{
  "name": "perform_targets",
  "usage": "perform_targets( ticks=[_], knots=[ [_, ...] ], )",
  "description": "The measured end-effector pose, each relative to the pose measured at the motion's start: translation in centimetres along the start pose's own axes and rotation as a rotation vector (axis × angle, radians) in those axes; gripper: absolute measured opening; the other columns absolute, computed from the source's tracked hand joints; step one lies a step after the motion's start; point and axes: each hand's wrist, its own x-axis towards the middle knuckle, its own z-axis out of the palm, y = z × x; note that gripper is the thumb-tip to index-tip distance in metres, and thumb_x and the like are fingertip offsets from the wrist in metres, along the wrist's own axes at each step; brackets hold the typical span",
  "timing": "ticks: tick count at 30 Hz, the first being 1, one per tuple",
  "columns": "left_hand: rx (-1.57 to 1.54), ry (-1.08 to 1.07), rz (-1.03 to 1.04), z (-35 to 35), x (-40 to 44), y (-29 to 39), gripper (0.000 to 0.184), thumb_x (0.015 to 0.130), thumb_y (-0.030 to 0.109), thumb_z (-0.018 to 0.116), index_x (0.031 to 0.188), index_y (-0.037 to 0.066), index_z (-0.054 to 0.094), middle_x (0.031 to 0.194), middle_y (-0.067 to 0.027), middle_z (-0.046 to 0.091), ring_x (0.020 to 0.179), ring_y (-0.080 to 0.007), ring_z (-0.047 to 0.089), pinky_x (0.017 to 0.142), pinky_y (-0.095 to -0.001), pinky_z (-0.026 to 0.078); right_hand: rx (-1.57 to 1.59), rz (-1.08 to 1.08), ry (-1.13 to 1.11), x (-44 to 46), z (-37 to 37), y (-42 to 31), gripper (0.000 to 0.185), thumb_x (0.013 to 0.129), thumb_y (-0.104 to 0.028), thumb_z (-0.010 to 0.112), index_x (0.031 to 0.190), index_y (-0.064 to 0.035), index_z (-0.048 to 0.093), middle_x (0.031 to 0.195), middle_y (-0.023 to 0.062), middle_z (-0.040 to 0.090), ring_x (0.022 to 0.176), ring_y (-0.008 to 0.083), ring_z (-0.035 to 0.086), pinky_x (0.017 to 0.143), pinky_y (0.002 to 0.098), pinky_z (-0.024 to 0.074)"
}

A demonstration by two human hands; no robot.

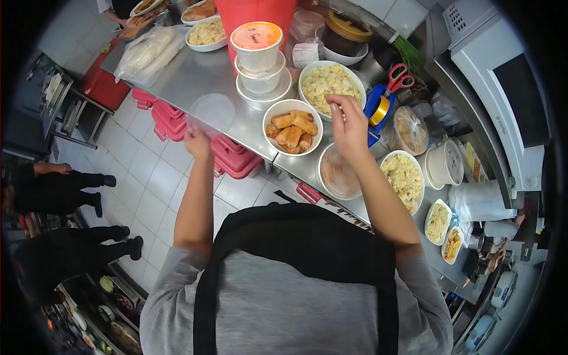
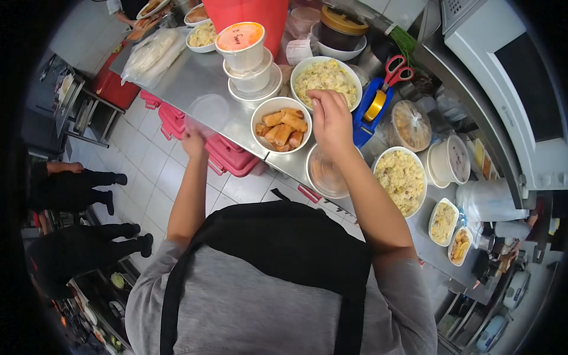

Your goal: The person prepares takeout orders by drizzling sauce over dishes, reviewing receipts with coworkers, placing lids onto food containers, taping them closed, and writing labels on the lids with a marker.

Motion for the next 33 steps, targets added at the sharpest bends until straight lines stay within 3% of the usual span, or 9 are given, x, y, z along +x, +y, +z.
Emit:
perform_targets(
  ticks=[2,4,6,10,12,16,19,28,33],
  knots=[
    [-0.077,0.052,0.187,-1.0,-3.3,4.4,0.019,0.091,0.02,0.05,0.101,0.004,0.055,0.061,0.005,0.044,0.051,-0.0036,0.038,0.045,-0.0201,0.029,0.198,0.085,-0.021,0.4,0.4,-1.6,0.02,0.084,-0.007,0.053,0.103,-0.0025,0.058,0.099,0.0153,0.056,0.091,0.0272,0.056,0.077,0.0323,0.045],
    [0.042,-0.111,0.22,-1.6,-8.9,9.7,0.023,0.094,0.017,0.043,0.106,0.0,0.051,0.076,-0.0016,0.054,0.064,-0.0073,0.05,0.056,-0.0212,0.041,0.363,0.173,-0.049,-0.3,1.5,-3.4,0.02,0.086,-0.007,0.052,0.104,-0.0026,0.059,0.096,0.0146,0.058,0.091,0.0236,0.057,0.075,0.0306,0.0453],
    [0.114,-0.183,0.296,0.3,-13.2,11.3,0.024,0.093,0.017,0.046,0.11,0.002,0.051,0.073,0.001,0.053,0.058,-0.0076,0.048,0.053,-0.023,0.04,0.491,0.265,-0.104,-1.8,3.1,-4.7,0.02,0.087,-0.007,0.051,0.105,-0.003,0.059,0.092,0.0138,0.06,0.089,0.0201,0.058,0.074,0.029,0.0454],
    [0.19,-0.389,0.194,7.2,-19.9,13.1,0.027,0.087,0.012,0.051,0.113,0.003,0.052,0.077,-0.0063,0.052,0.064,-0.0142,0.048,0.06,-0.0299,0.042,0.283,0.17,0.022,-1.9,3.7,-4.0,0.021,0.085,-0.01,0.054,0.104,-0.0044,0.061,0.092,0.0137,0.06,0.085,0.0227,0.058,0.074,0.031,0.0457],
    [0.451,-0.429,0.45,9.2,-19.0,12.8,0.029,0.085,0.009,0.051,0.113,0.002,0.051,0.084,-0.0117,0.051,0.073,-0.02,0.05,0.067,-0.0324,0.043,0.346,0.342,0.039,-0.2,3.2,-0.6,0.022,0.083,-0.012,0.058,0.103,-0.005,0.061,0.094,0.0142,0.059,0.084,0.0256,0.058,0.074,0.0337,0.0459],
    [0.721,-0.422,0.735,11.0,-16.9,10.6,0.033,0.08,0.004,0.051,0.113,0.001,0.051,0.094,-0.0177,0.048,0.085,-0.0313,0.051,0.077,-0.0374,0.043,0.036,0.08,0.017,0.3,5.7,5.6,0.027,0.075,-0.008,0.061,0.102,-0.0053,0.062,0.092,0.0135,0.059,0.082,0.0285,0.056,0.073,0.0376,0.046],
    [0.693,-0.356,0.813,10.1,-16.1,8.9,0.035,0.08,0.003,0.048,0.115,0.0,0.051,0.093,-0.0171,0.05,0.092,-0.0318,0.051,0.077,-0.0387,0.044,-0.061,0.019,-0.072,-0.2,7.1,5.3,0.034,0.069,-0.003,0.061,0.104,-0.0055,0.063,0.092,0.0128,0.058,0.082,0.0308,0.056,0.075,0.0379,0.046],
    [0.589,-0.503,0.429,7.2,-16.9,10.7,0.045,0.079,-0.004,0.043,0.123,0.001,0.045,0.114,-0.0209,0.048,0.101,-0.0346,0.051,0.087,-0.0389,0.043,-0.159,-0.155,-0.134,-1.7,8.6,2.8,0.05,0.066,0.0,0.062,0.116,-0.0007,0.056,0.117,0.0216,0.053,0.098,0.0324,0.056,0.086,0.0358,0.0452],
    [0.675,-0.525,0.716,7.9,-17.1,10.1,0.049,0.075,-0.005,0.045,0.124,-0.002,0.045,0.123,-0.0204,0.045,0.111,-0.0357,0.045,0.094,-0.0375,0.039,0.002,0.042,-0.219,-1.3,7.0,2.7,0.054,0.066,-0.004,0.064,0.118,0.0024,0.052,0.117,0.0203,0.054,0.106,0.0339,0.053,0.091,0.0363,0.0431]
  ],
)
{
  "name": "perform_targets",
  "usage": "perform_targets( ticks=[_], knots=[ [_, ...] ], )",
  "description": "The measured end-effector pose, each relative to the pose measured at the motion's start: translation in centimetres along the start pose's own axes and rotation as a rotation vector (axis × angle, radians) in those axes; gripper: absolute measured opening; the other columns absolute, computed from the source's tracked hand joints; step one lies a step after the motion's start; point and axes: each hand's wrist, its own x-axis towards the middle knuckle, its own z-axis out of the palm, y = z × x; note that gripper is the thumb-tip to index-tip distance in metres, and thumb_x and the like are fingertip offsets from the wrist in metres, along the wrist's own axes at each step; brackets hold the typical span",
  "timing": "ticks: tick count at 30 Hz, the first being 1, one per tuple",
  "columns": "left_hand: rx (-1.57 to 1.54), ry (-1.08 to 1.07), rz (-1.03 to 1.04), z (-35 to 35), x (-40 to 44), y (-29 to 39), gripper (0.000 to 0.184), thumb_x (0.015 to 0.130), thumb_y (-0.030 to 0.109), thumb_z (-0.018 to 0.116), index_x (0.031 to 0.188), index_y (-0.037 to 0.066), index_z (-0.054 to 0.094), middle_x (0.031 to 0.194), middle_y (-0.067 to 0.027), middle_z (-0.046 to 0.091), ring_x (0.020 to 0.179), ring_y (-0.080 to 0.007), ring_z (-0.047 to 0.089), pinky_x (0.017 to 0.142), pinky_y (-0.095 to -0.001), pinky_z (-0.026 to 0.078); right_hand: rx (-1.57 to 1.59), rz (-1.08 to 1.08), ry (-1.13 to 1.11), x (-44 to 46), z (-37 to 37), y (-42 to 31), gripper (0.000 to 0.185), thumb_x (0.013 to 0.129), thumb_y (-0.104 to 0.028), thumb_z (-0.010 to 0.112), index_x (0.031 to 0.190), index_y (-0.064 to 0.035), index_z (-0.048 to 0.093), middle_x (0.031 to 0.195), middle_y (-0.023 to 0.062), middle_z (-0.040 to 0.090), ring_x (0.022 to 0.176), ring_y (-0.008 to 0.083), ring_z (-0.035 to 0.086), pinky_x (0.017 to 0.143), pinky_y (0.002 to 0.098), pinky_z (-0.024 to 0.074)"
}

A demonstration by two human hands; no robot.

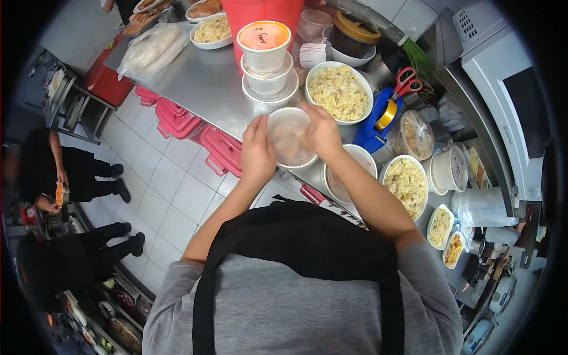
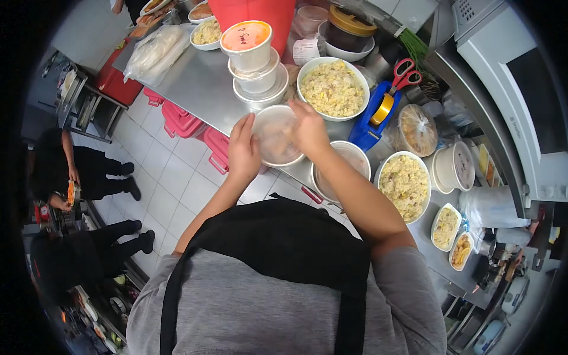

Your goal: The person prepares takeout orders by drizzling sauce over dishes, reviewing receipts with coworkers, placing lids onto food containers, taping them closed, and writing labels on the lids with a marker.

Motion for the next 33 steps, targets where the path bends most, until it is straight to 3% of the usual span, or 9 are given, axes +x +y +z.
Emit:
perform_targets(
  ticks=[5,10,16,21,23,24,26,30,33],
  knots=[
    [0.195,-0.116,0.152,0.1,0.9,0.2,0.056,0.079,0.011,0.055,0.13,-0.002,0.037,0.136,-0.0208,0.034,0.124,-0.0391,0.033,0.1,-0.0434,0.031,-0.118,-0.019,-0.04,0.1,-0.6,0.1,0.052,0.07,-0.008,0.063,0.118,0.0062,0.049,0.119,0.0232,0.052,0.109,0.0352,0.051,0.095,0.0366,0.0407],
    [0.316,-0.298,0.272,0.5,1.3,1.8,0.103,0.062,0.053,0.071,0.136,-0.004,0.025,0.143,-0.0242,0.021,0.132,-0.0403,0.021,0.102,-0.052,0.023,-0.304,-0.15,-0.095,-0.1,1.0,1.2,0.057,0.082,-0.025,0.055,0.125,0.0092,0.04,0.128,0.0256,0.043,0.119,0.0387,0.04,0.102,0.0402,0.0315],
    [0.286,-0.325,0.232,1.1,1.7,0.9,0.122,0.049,0.064,0.072,0.137,-0.003,0.021,0.142,-0.0244,0.02,0.133,-0.0382,0.018,0.103,-0.0529,0.02,-0.351,-0.138,-0.111,0.4,0.7,0.0,0.06,0.082,-0.026,0.056,0.132,-0.0014,0.035,0.127,0.0226,0.04,0.119,0.0378,0.037,0.099,0.0446,0.032],
    [0.343,-0.18,0.302,0.8,1.7,3.6,0.102,0.059,0.057,0.071,0.135,0.005,0.029,0.139,-0.022,0.027,0.129,-0.0394,0.025,0.101,-0.051,0.025,-0.307,-0.234,0.16,-0.1,-2.3,-1.4,0.049,0.077,-0.021,0.059,0.123,-0.0094,0.047,0.12,0.0158,0.046,0.113,0.0336,0.041,0.095,0.0451,0.0332],
    [0.118,-0.053,0.423,1.4,1.9,4.0,0.091,0.066,0.052,0.069,0.133,0.004,0.032,0.138,-0.0208,0.029,0.127,-0.039,0.027,0.1,-0.0512,0.026,-0.28,0.003,0.388,-1.4,-6.9,-0.7,0.038,0.075,-0.015,0.058,0.112,-0.0081,0.052,0.112,0.0139,0.053,0.107,0.031,0.046,0.091,0.0416,0.0355],
    [-0.018,-0.083,0.469,1.5,2.8,6.5,0.067,0.074,0.042,0.067,0.123,0.001,0.045,0.131,-0.0209,0.038,0.118,-0.037,0.04,0.096,-0.0466,0.033,-0.294,0.116,0.548,-2.4,-9.1,0.8,0.032,0.076,-0.011,0.057,0.108,-0.0076,0.052,0.105,0.0129,0.057,0.101,0.0308,0.05,0.086,0.0403,0.0389],
    [-0.394,-0.515,0.247,4.5,4.7,9.1,0.055,0.082,0.042,0.057,0.116,-0.001,0.051,0.12,-0.018,0.051,0.111,-0.0332,0.046,0.098,-0.039,0.031,-0.118,0.506,0.563,-4.6,-12.8,5.1,0.03,0.079,-0.01,0.057,0.106,-0.0025,0.048,0.088,0.014,0.062,0.081,0.0334,0.059,0.072,0.0396,0.0462],
    [-0.335,-1.147,-0.18,11.9,8.5,10.5,0.075,0.091,0.059,0.02,0.114,-0.002,0.056,0.112,-0.018,0.059,0.115,-0.0288,0.045,0.1,-0.0365,0.029,0.276,0.898,0.57,-5.9,-12.2,11.4,0.042,0.076,-0.004,0.062,0.11,0.0043,0.039,0.082,0.0163,0.063,0.07,0.0255,0.063,0.066,0.0334,0.0486],
    [-0.382,-1.182,-0.209,14.2,8.4,10.6,0.081,0.089,0.063,0.015,0.112,-0.001,0.058,0.116,-0.0175,0.057,0.122,-0.0297,0.039,0.103,-0.0363,0.025,0.658,0.865,0.674,-4.6,-11.7,8.6,0.05,0.074,-0.001,0.064,0.114,0.005,0.035,0.082,0.0149,0.063,0.071,0.02,0.063,0.066,0.0288,0.0486]
  ],
)
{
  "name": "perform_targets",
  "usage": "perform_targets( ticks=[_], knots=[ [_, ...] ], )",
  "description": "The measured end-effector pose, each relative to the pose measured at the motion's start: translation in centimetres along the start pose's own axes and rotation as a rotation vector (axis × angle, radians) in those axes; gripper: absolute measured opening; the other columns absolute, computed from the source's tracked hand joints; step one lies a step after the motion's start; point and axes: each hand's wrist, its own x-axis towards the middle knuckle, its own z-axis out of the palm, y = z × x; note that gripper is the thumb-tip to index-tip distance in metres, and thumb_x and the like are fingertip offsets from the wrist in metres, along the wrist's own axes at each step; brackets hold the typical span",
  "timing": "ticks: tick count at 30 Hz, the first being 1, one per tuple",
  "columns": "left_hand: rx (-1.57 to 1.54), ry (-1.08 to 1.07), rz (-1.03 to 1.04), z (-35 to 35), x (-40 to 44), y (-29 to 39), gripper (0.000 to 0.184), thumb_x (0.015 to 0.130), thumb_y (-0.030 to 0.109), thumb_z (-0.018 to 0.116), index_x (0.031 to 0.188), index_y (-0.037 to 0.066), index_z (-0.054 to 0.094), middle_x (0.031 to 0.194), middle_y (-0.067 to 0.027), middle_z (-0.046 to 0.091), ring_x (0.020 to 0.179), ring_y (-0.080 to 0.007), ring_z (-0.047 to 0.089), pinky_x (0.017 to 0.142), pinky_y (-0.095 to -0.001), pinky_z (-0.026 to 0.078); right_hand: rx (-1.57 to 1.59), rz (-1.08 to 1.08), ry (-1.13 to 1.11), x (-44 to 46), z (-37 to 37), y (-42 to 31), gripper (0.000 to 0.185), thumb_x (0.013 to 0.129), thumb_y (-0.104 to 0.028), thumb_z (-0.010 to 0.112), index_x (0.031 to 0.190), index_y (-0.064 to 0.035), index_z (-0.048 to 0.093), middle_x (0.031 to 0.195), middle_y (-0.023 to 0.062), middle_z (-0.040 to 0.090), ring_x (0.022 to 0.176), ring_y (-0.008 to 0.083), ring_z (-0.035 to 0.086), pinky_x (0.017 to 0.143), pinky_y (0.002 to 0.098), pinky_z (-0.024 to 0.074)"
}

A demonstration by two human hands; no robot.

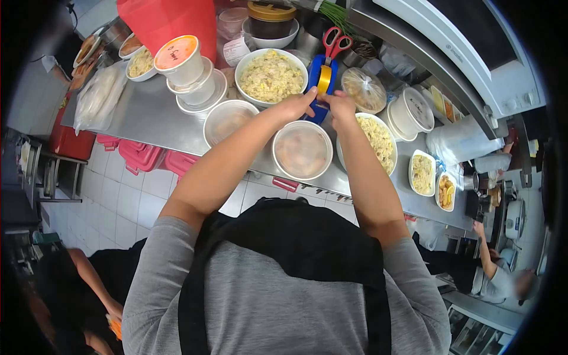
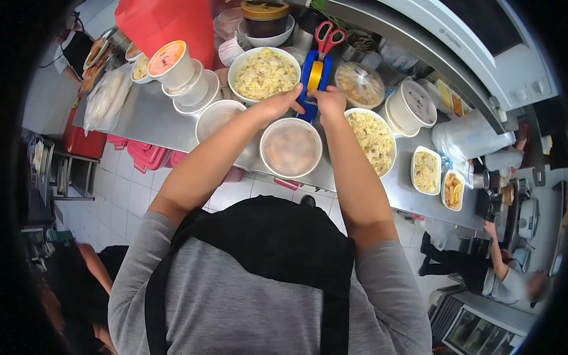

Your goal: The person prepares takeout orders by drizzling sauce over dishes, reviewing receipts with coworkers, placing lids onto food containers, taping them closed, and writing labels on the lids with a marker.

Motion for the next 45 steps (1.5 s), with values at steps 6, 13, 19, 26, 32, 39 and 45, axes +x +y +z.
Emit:
perform_targets(
  ticks=[6,13,19,26,32,39,45],
  knots=[
    [-0.16,0.103,-0.083,1.0,-0.4,1.0,0.076,0.088,0.064,0.026,0.102,-0.001,0.064,0.125,-0.0216,0.048,0.129,-0.0308,0.029,0.105,-0.0481,0.017,0.086,-0.425,-0.087,-15.7,-2.8,-7.1,0.051,0.077,0.004,0.062,0.118,0.002,0.033,0.079,0.011,0.064,0.075,0.0149,0.061,0.069,0.0244,0.0462],
    [-0.013,0.396,0.039,2.7,3.3,-2.3,0.046,0.07,0.033,0.074,0.09,-0.008,0.064,0.078,-0.0089,0.066,0.085,-0.0196,0.059,0.095,-0.029,0.034,0.099,-0.032,-0.313,-25.3,-7.5,-1.7,0.051,0.078,0.007,0.063,0.117,0.001,0.032,0.076,0.0107,0.064,0.078,0.0151,0.063,0.078,0.0273,0.047],
    [0.525,0.714,0.032,4.9,1.5,-1.2,0.026,0.061,0.024,0.079,0.076,0.006,0.067,0.086,-0.0076,0.063,0.086,-0.0233,0.057,0.088,-0.0321,0.039,0.124,0.021,-0.371,-24.0,-7.9,-0.7,0.048,0.079,0.005,0.061,0.116,0.0,0.031,0.077,0.0102,0.064,0.078,0.0148,0.062,0.078,0.0267,0.0469],
    [0.349,1.087,0.602,0.4,-6.3,5.5,0.019,0.065,0.022,0.076,0.073,0.008,0.065,0.103,-0.0111,0.056,0.103,-0.0264,0.05,0.089,-0.0394,0.038,-0.09,-0.018,-0.499,-17.2,-12.8,-5.1,0.042,0.08,0.005,0.057,0.115,-0.0057,0.035,0.075,0.007,0.06,0.074,0.0133,0.059,0.072,0.0262,0.0456],
    [0.517,1.459,0.343,5.1,-15.6,-2.7,0.02,0.069,0.015,0.071,0.073,0.004,0.055,0.11,-0.0155,0.048,0.105,-0.0344,0.042,0.09,-0.0438,0.031,-0.942,-0.17,-0.777,-5.0,-10.0,-7.9,0.033,0.073,-0.007,0.067,0.098,-0.0052,0.044,0.074,0.0126,0.061,0.07,0.0203,0.061,0.067,0.0308,0.0469],
    [0.551,1.434,0.095,12.0,-12.7,-8.9,0.03,0.066,0.014,0.07,0.089,0.006,0.052,0.113,-0.0149,0.044,0.104,-0.0343,0.04,0.087,-0.0455,0.029,-1.524,-0.552,-0.587,-5.0,-4.4,-1.9,0.032,0.07,-0.02,0.066,0.094,-0.0057,0.049,0.081,0.0193,0.064,0.077,0.0338,0.064,0.067,0.0428,0.0499],
    [0.641,1.398,0.035,12.8,-11.8,-9.7,0.039,0.066,0.01,0.068,0.101,0.007,0.05,0.114,-0.0154,0.042,0.104,-0.035,0.041,0.087,-0.0441,0.031,-1.381,-0.594,-0.482,-5.3,-5.6,-3.0,0.027,0.075,-0.019,0.062,0.093,-0.0038,0.047,0.08,0.0165,0.065,0.073,0.0327,0.063,0.065,0.0435,0.0492]
  ],
)
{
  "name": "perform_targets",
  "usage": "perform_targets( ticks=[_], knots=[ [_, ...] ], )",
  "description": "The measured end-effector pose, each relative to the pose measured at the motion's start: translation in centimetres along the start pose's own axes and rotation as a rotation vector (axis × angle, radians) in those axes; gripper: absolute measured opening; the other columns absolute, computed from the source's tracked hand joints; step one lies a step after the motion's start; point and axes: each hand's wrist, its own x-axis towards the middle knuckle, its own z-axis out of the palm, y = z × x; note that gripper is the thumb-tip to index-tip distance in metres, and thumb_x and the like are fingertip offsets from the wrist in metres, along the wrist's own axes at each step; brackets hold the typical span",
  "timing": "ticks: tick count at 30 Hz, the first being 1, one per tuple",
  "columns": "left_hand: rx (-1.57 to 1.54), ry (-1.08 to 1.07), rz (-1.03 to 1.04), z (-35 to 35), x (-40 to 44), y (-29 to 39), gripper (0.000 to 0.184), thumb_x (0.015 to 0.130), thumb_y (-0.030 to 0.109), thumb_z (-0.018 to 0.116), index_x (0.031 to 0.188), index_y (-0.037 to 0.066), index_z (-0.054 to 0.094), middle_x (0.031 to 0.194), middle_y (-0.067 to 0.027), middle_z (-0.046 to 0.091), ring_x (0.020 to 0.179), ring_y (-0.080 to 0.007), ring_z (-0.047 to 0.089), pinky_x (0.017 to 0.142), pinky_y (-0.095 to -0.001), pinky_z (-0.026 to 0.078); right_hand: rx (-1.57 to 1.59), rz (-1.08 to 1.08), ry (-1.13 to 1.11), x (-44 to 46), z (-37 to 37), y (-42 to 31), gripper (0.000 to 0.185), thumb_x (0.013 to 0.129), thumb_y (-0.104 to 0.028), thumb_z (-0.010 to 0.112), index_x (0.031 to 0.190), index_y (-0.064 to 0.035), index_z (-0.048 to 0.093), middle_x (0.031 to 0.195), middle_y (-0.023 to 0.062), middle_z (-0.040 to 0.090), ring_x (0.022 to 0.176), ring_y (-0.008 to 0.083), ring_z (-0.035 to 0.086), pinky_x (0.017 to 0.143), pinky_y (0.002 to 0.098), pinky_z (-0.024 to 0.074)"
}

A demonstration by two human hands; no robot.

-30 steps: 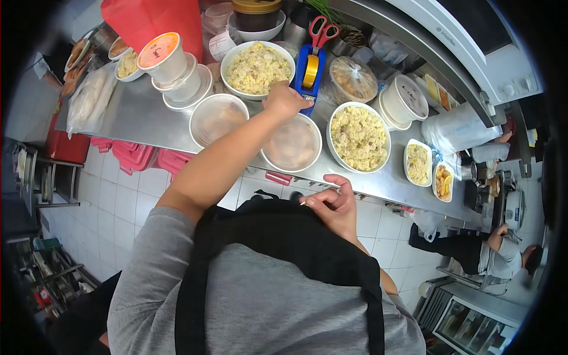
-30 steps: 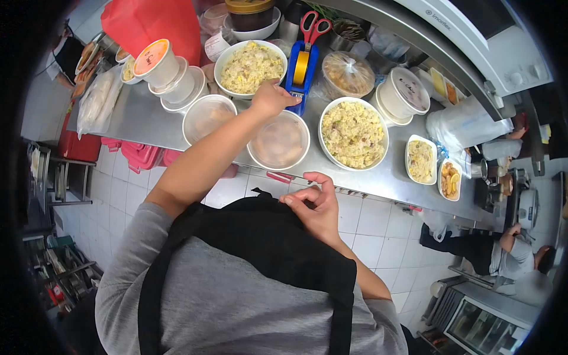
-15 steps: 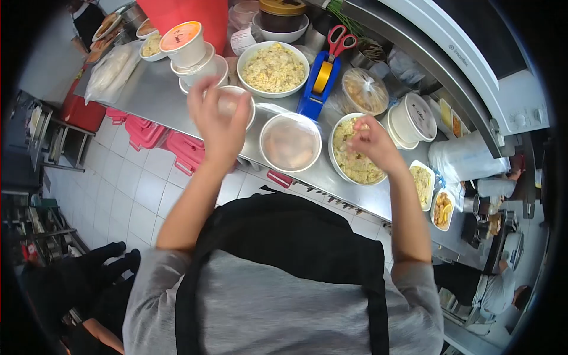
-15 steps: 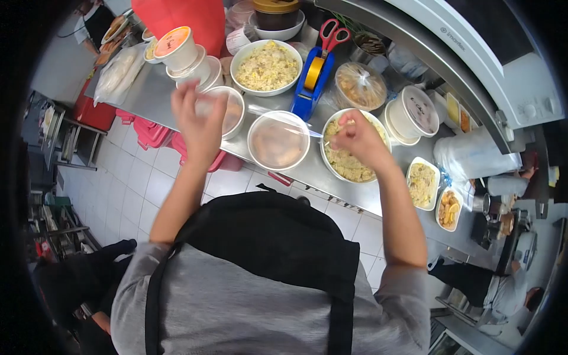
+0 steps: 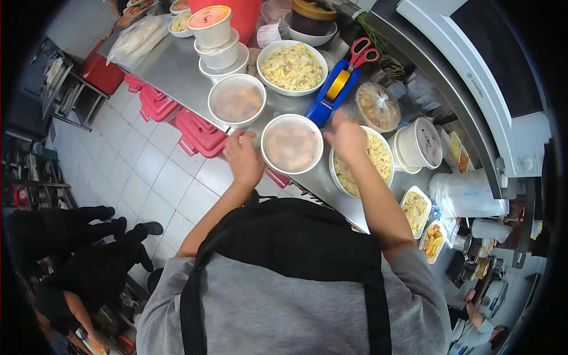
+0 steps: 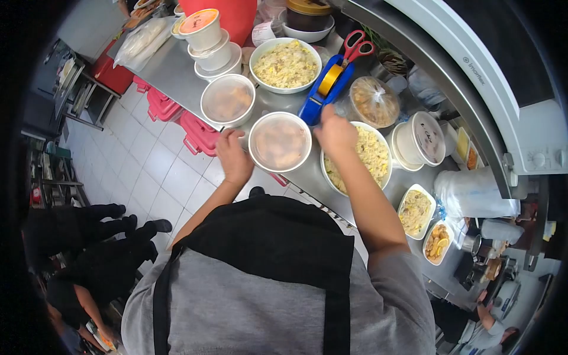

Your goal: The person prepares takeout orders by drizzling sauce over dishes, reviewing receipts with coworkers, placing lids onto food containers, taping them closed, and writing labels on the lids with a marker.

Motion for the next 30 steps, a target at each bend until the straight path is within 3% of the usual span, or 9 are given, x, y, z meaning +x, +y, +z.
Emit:
perform_targets(
  ticks=[5,6,10,15,19,21,25,28,30],
  knots=[
    [-0.459,-0.004,0.204,-4.2,7.9,4.7,0.02,0.077,0.017,0.063,0.091,0.002,0.059,0.109,-0.0184,0.048,0.105,-0.0335,0.046,0.091,-0.0409,0.034,0.593,0.087,0.324,3.9,0.9,3.9,0.032,0.076,-0.022,0.066,0.092,-0.0028,0.045,0.076,0.0137,0.064,0.068,0.0304,0.062,0.064,0.0402,0.0478],
    [-0.585,-0.256,0.127,-2.7,10.0,5.2,0.027,0.083,0.027,0.056,0.087,0.001,0.062,0.112,-0.0197,0.049,0.108,-0.0329,0.046,0.094,-0.0396,0.032,0.508,0.143,0.347,4.8,1.0,3.1,0.034,0.074,-0.016,0.068,0.094,-0.0015,0.045,0.076,0.014,0.064,0.068,0.0259,0.063,0.063,0.036,0.0479],
    [-0.647,-1.091,-0.093,3.0,15.7,7.6,0.075,0.09,0.059,0.022,0.085,0.0,0.07,0.135,-0.022,0.037,0.126,-0.0316,0.033,0.105,-0.0354,0.022,1.236,0.594,0.194,7.3,2.5,1.4,0.045,0.069,-0.002,0.07,0.101,0.0012,0.039,0.079,0.0167,0.062,0.074,0.0199,0.063,0.067,0.0286,0.0477],
    [-0.654,-1.331,-0.241,4.2,17.0,9.0,0.082,0.088,0.064,0.015,0.092,0.002,0.069,0.143,-0.0212,0.024,0.134,-0.0311,0.019,0.109,-0.0383,0.013,1.482,0.197,0.506,0.2,-2.5,-3.2,0.046,0.073,0.002,0.066,0.105,-0.0026,0.032,0.079,0.0119,0.063,0.074,0.0165,0.061,0.066,0.0239,0.0464],
    [-0.684,-1.324,-0.357,3.4,17.1,9.8,0.079,0.086,0.066,0.025,0.1,0.0,0.066,0.14,-0.0236,0.029,0.135,-0.0315,0.016,0.108,-0.0396,0.011,1.484,0.128,0.234,-10.7,-2.6,-6.5,0.043,0.077,0.004,0.064,0.101,-0.0076,0.031,0.08,0.0107,0.064,0.073,0.0111,0.06,0.065,0.0221,0.0461],
    [-0.734,-1.281,-0.226,7.6,16.3,7.7,0.061,0.08,0.053,0.055,0.101,-0.004,0.063,0.123,-0.0229,0.049,0.125,-0.0265,0.035,0.102,-0.0384,0.026,1.615,0.187,-0.003,-13.6,-0.9,-7.8,0.043,0.077,0.005,0.064,0.1,-0.0072,0.031,0.079,0.0101,0.064,0.071,0.0096,0.059,0.063,0.0208,0.0453],
    [-0.44,-1.075,-0.003,7.6,15.3,8.1,0.036,0.065,0.027,0.076,0.09,0.002,0.067,0.114,-0.0102,0.055,0.102,-0.0213,0.053,0.086,-0.037,0.041,1.611,0.238,0.089,-13.7,0.0,-8.5,0.043,0.076,0.007,0.063,0.1,-0.0067,0.031,0.078,0.0101,0.064,0.068,0.0092,0.059,0.061,0.0183,0.0429],
    [-0.068,-0.631,0.192,8.5,13.4,8.4,0.016,0.061,0.024,0.075,0.07,0.013,0.068,0.121,-0.0053,0.048,0.108,-0.027,0.047,0.089,-0.0419,0.038,1.542,0.223,0.133,-13.0,-0.6,-8.5,0.04,0.078,0.006,0.061,0.1,-0.0068,0.03,0.077,0.0096,0.063,0.07,0.009,0.059,0.063,0.019,0.0428],
    [-0.095,-0.633,0.15,6.9,13.6,8.3,0.014,0.061,0.024,0.074,0.068,0.013,0.068,0.121,-0.0052,0.047,0.11,-0.0268,0.044,0.091,-0.0429,0.035,1.498,0.203,0.092,-12.8,-0.3,-8.2,0.04,0.079,0.006,0.06,0.101,-0.007,0.03,0.078,0.0088,0.063,0.07,0.009,0.058,0.065,0.02,0.0426]
  ],
)
